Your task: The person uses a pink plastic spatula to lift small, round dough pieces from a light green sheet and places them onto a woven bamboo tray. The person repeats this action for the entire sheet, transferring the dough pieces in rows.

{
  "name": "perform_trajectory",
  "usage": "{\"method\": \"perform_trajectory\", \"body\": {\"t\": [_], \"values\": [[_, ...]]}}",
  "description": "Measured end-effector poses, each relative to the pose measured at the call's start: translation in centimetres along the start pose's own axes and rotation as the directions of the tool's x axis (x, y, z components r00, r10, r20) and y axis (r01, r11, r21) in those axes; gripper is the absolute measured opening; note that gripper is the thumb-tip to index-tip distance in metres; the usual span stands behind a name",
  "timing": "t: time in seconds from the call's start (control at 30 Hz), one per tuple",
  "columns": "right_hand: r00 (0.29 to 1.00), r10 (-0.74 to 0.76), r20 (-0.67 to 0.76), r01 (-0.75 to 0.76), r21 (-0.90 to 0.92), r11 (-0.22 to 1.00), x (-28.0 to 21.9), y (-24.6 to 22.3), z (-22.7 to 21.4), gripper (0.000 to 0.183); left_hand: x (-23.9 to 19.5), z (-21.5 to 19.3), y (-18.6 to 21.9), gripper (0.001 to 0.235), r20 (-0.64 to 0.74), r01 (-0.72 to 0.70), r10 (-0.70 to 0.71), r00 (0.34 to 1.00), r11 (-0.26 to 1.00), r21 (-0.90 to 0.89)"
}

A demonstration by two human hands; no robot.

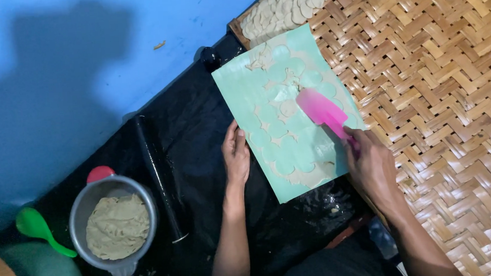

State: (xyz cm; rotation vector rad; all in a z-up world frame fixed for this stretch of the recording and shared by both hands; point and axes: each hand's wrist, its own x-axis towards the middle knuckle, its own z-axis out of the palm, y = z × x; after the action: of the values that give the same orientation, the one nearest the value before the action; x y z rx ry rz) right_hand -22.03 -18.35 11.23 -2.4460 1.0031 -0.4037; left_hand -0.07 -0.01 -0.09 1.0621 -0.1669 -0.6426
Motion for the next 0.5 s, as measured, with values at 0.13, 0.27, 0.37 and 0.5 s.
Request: {"method": "perform_trajectory", "body": {"t": [0.13,0.27,0.37,0.5], "values": [[0.994,0.02,0.109,-0.028,0.072,0.997,0.8,0.9,0.6,0.029,-0.1,0.2,0.4,0.049,-0.011,-0.011,0.012,1.0,1.0,0.016],[0.993,-0.019,0.119,0.005,0.113,0.994,1.1,2.1,1.3,0.03,0.0,-0.1,0.2,0.047,0.031,-0.041,0.042,0.999,0.999,-0.034],[0.982,0.019,0.187,-0.053,0.179,0.982,1.5,3.1,1.5,0.032,0.0,-0.6,-0.5,0.046,0.041,-0.066,0.068,0.997,0.997,-0.045],[0.894,0.206,0.398,-0.323,0.251,0.913,1.2,4.5,1.3,0.036,0.0,-0.4,0.0,0.045,0.016,-0.054,0.054,0.998,0.998,-0.015]]}}
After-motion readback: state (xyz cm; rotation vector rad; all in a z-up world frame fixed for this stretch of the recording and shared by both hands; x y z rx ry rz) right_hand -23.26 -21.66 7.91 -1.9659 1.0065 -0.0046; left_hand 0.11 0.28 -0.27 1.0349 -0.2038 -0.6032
